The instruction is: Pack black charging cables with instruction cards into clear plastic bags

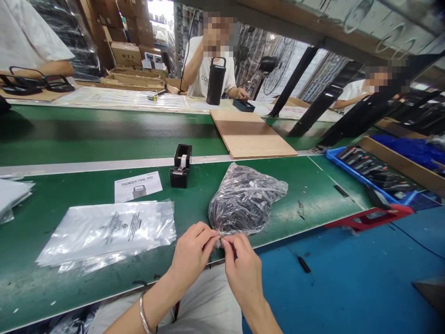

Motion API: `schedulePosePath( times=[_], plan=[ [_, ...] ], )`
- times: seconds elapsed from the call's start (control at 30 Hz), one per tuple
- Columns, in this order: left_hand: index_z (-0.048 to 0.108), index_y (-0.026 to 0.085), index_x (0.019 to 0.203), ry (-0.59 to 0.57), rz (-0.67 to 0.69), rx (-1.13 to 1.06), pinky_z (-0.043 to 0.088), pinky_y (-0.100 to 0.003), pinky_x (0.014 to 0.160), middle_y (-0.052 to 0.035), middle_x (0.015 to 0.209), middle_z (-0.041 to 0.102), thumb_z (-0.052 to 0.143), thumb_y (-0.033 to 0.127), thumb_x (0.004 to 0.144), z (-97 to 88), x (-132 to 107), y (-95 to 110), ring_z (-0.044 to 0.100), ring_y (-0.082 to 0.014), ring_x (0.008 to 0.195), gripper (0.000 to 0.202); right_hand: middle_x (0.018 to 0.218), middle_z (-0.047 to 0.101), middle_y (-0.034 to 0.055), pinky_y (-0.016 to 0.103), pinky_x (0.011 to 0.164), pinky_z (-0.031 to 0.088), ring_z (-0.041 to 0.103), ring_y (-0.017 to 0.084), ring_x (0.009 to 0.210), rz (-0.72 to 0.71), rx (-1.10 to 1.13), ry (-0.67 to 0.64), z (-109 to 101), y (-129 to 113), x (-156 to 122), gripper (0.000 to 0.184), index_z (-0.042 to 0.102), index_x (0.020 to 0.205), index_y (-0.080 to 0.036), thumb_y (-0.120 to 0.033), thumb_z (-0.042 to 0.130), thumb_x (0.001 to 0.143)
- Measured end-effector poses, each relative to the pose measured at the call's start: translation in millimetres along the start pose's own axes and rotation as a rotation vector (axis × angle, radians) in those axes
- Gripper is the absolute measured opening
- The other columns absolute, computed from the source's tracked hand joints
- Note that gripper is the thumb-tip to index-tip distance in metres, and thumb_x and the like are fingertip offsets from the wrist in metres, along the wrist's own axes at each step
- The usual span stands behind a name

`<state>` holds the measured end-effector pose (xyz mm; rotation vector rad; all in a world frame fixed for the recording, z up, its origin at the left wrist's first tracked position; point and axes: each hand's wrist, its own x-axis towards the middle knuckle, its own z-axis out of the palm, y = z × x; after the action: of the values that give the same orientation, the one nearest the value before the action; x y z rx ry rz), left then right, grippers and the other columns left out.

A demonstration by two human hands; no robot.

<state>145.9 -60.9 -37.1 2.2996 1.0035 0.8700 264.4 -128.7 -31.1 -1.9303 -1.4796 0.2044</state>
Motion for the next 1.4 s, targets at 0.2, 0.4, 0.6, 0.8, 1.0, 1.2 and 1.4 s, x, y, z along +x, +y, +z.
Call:
schedulePosePath(
  times=[0.2, 0.4, 0.6, 0.8, 1.0, 1.2, 1.4],
  plan=[
    [0.062, 0.020, 0.079, -0.021, 0.066, 0.010, 0.044, -0.028, 0.063, -0.0025, 0.074, 0.061, 0.044, 0.021, 0.087, 1.5, -9, -3, 0.055, -0.0149, 0.069, 0.020, 0.072, 0.054, 0.0022, 0.023, 0.052, 0.035, 0.052, 0.013, 0.059, -0.152, -0.150, 0.023, -3, -1, 17, 0.023, 0.054, 0.076, -0.018, -0.021, 0.036, 0.089],
    [0.062, 0.021, 0.080, -0.026, 0.014, -0.011, 0.046, -0.025, 0.063, -0.0011, 0.077, 0.064, 0.046, 0.021, 0.085, -3.4, -6, 0, 0.057, -0.0137, 0.068, 0.018, 0.071, 0.054, 0.0023, 0.024, 0.055, 0.034, 0.051, 0.014, 0.062, -0.472, -0.222, -0.117, -11, -5, 39, 0.026, 0.056, 0.075, -0.018, -0.020, 0.035, 0.090],
    [0.062, 0.022, 0.090, -0.085, -0.188, -0.151, 0.047, -0.024, 0.068, -0.0007, 0.083, 0.060, 0.048, 0.020, 0.083, -17.1, 4, 0, 0.059, -0.0135, 0.076, 0.016, 0.075, 0.055, 0.0008, 0.022, 0.056, 0.035, 0.053, 0.012, 0.065, -0.296, -0.081, -0.137, -12, -3, 20, 0.014, 0.055, 0.079, -0.019, -0.027, 0.047, 0.087],
    [0.061, 0.022, 0.080, -0.098, -0.152, -0.175, 0.046, -0.026, 0.068, 0.0003, 0.079, 0.058, 0.048, 0.021, 0.083, -11.9, 12, -3, 0.057, -0.0139, 0.076, 0.013, 0.074, 0.056, 0.0017, 0.022, 0.050, 0.034, 0.054, 0.012, 0.060, -0.199, -0.170, -0.047, -2, -6, 9, 0.018, 0.058, 0.079, -0.020, -0.027, 0.044, 0.087],
    [0.057, 0.020, 0.081, -0.088, -0.106, -0.160, 0.045, -0.025, 0.065, -0.0010, 0.078, 0.056, 0.045, 0.019, 0.084, -13.1, 2, -3, 0.055, -0.0134, 0.073, 0.013, 0.072, 0.055, 0.0023, 0.023, 0.050, 0.035, 0.054, 0.013, 0.058, -0.198, -0.265, -0.042, -3, -5, 7, 0.025, 0.057, 0.077, -0.019, -0.026, 0.036, 0.090],
    [0.059, 0.019, 0.083, -0.060, 0.039, -0.028, 0.044, -0.027, 0.065, -0.0033, 0.078, 0.059, 0.044, 0.018, 0.085, -3.4, -11, -5, 0.054, -0.0153, 0.072, 0.015, 0.072, 0.053, 0.0025, 0.023, 0.049, 0.035, 0.053, 0.014, 0.059, -0.157, -0.234, -0.072, -3, -7, 15, 0.026, 0.053, 0.074, -0.018, -0.025, 0.034, 0.090],
    [0.060, 0.020, 0.082, -0.104, 0.016, -0.034, 0.046, -0.025, 0.065, -0.0019, 0.077, 0.061, 0.043, 0.019, 0.087, -9.2, -9, -1, 0.056, -0.0141, 0.070, 0.018, 0.073, 0.054, 0.0022, 0.022, 0.050, 0.036, 0.055, 0.013, 0.059, -0.117, -0.173, -0.068, -3, -14, 21, 0.026, 0.055, 0.075, -0.019, -0.027, 0.035, 0.090]
  ],
)
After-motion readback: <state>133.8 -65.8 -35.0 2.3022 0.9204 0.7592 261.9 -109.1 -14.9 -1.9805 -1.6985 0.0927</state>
